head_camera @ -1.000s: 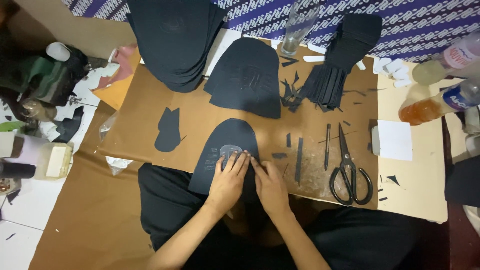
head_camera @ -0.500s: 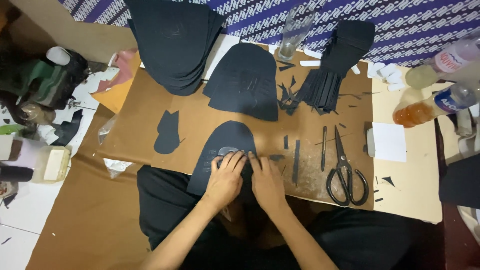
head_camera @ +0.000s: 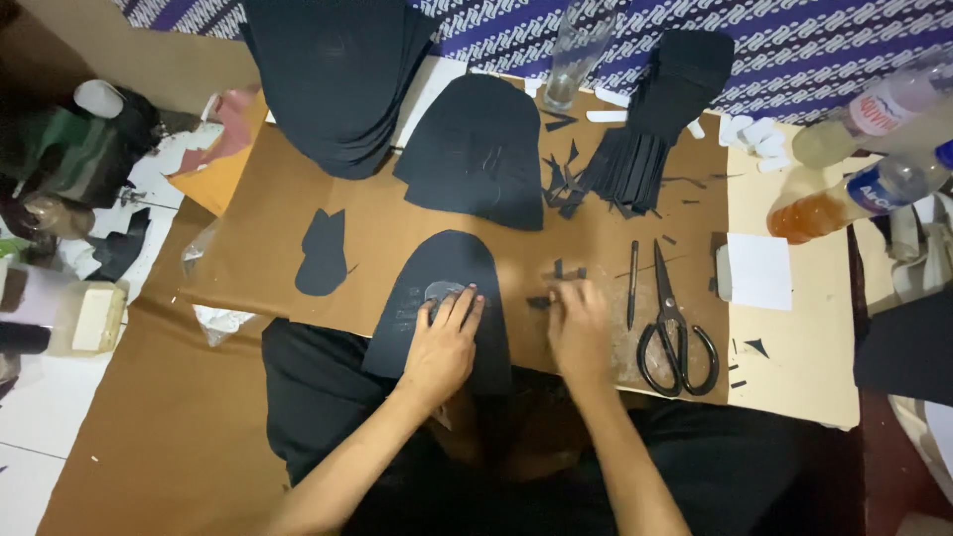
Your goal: The person is inspecting and processing pre-cut black leather or synthetic material pieces using a small metal tool and scissors.
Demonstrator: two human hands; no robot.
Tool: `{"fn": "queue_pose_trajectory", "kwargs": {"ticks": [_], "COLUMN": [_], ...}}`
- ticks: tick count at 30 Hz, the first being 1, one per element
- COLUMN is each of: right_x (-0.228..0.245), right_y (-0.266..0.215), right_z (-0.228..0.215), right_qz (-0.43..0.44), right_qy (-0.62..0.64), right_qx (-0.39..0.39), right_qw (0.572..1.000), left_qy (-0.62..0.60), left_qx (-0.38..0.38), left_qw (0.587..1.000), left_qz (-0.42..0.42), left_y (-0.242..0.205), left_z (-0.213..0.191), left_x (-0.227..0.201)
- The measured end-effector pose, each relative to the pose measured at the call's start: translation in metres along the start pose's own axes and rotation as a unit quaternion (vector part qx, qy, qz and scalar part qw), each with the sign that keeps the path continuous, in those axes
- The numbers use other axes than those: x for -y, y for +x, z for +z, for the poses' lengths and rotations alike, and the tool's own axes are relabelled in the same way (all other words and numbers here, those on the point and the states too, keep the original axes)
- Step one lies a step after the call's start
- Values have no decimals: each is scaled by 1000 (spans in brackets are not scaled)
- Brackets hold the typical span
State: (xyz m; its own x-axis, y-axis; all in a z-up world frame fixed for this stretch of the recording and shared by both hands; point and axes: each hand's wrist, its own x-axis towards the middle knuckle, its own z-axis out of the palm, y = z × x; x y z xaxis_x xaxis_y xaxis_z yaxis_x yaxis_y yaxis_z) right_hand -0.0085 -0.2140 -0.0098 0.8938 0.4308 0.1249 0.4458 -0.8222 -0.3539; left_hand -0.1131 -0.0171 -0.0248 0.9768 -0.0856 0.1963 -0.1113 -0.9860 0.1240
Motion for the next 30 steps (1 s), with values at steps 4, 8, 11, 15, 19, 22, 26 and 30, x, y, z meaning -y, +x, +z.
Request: {"fn": "queue_pose_trajectory", "kwargs": {"ticks": [4, 8, 11, 15, 19, 22, 26, 30], "right_x": [-16, -24, -23, -18, -26, -13, 0, 3], "right_y": [15, 19, 18, 25, 38, 43, 39, 12], "right_z": [-3, 22, 15, -9, -24, -32, -47, -13], "right_qz": [-39, -44, -10, 81, 136, 132, 161, 221], "right_qy": [16, -23, 5, 159, 238, 188, 311, 406], "right_qx": [11, 27, 70, 106, 138, 82, 11, 32], "right_qw": [999, 998, 997, 978, 952, 970, 936, 886], "left_qy": [19, -24, -43, -102, -162, -154, -197, -162], "left_qx": [0, 18, -11, -25, -15, -13, -17, -40], "left_qw": [1000, 999, 999, 994, 986, 987, 979, 986], "left_qz": [-3, -21, -2, -14, -45, -44, -52, -23], "left_y": [4, -3, -9, -10, -12, -12, -16, -20], "left_z": [-11, 4, 2, -4, -9, -4, -10, -9], "left_x": [-3, 6, 8, 10, 8, 9, 13, 15]}}
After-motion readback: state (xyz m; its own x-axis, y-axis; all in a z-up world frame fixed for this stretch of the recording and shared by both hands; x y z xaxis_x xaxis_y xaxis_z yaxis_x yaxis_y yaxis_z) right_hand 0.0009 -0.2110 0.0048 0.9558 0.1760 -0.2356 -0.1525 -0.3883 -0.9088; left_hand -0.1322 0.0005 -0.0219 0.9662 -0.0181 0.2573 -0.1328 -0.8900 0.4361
